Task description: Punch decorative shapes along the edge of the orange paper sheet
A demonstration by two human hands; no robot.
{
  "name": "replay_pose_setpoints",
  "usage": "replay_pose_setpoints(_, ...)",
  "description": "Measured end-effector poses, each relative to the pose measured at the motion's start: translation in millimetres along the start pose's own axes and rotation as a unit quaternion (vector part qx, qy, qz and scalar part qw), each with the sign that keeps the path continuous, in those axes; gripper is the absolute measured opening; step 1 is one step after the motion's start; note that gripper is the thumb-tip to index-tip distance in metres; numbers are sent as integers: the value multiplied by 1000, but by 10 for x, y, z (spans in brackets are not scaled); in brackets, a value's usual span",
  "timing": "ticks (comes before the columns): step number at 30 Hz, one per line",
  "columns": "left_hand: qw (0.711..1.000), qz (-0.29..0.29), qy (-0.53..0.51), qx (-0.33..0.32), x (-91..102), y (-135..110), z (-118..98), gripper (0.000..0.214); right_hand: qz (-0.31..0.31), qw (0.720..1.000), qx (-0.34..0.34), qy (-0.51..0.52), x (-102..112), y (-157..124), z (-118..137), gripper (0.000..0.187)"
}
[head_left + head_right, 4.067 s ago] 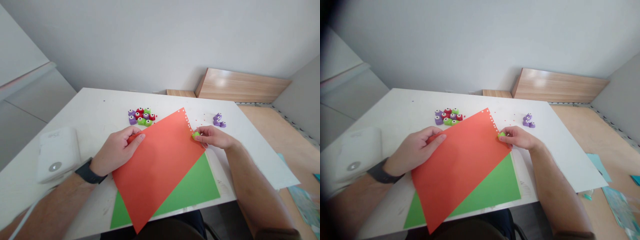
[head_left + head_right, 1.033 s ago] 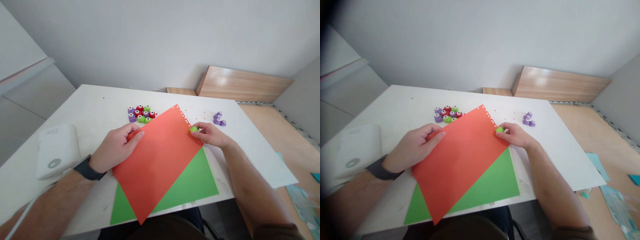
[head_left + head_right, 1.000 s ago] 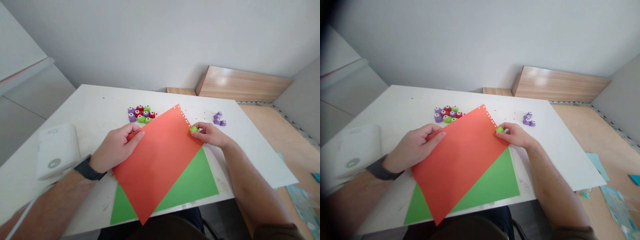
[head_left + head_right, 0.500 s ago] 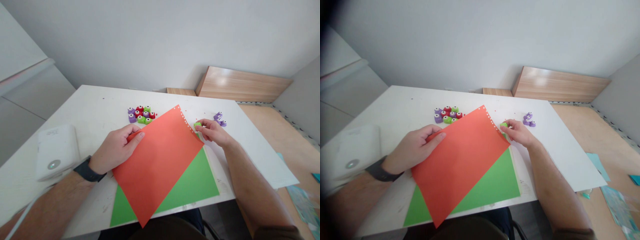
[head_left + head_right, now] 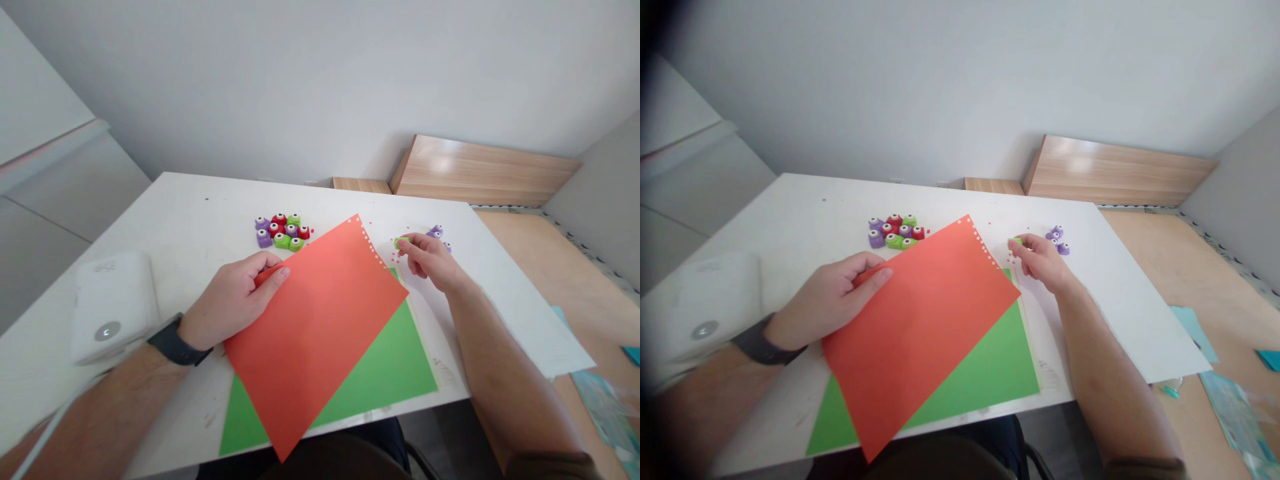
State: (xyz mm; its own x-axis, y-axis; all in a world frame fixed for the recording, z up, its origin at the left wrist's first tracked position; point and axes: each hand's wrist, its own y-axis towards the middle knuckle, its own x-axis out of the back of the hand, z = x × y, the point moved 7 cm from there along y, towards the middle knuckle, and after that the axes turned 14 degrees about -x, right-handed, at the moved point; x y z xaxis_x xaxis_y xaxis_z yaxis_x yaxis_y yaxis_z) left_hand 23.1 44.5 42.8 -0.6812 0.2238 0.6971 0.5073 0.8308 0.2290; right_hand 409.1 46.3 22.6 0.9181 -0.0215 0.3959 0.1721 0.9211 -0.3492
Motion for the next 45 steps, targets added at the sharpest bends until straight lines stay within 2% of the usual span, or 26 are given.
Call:
replay_pose_setpoints(7,1000,4,2,4,5,-8,5,32,-29,999,-5,25,80,40,-22,52)
replay_pose_setpoints(17,999,35,-27,6,-66,-14,25,33,-1,999,-4,52,82,30,-18,49)
replay_pose_setpoints(19,999,35,-30,8,-68,-20,28,34,-15,1000,6,27,101,44,-25,50)
replay_pose_setpoints(24,999,36,-26,5,-60,-13,21,35,-108,987,59,-102,172,102,-44,45)
replay_pose_setpoints(27,999,34,-19,4,-54,-6,18,34,-113,979,63,-160,161,135,-72,43)
replay_pose_setpoints(35,999,33,-20,7,-60,-9,24,33,-155,973,77,-155,244,127,-30,45)
replay_pose_setpoints(42,999,30,-11,6,-56,-5,17,34,-161,952,81,-247,170,124,-31,46)
replay_pose_setpoints(45,1000,28,-9,7,-48,-12,24,35,-175,957,62,-221,217,122,-45,50)
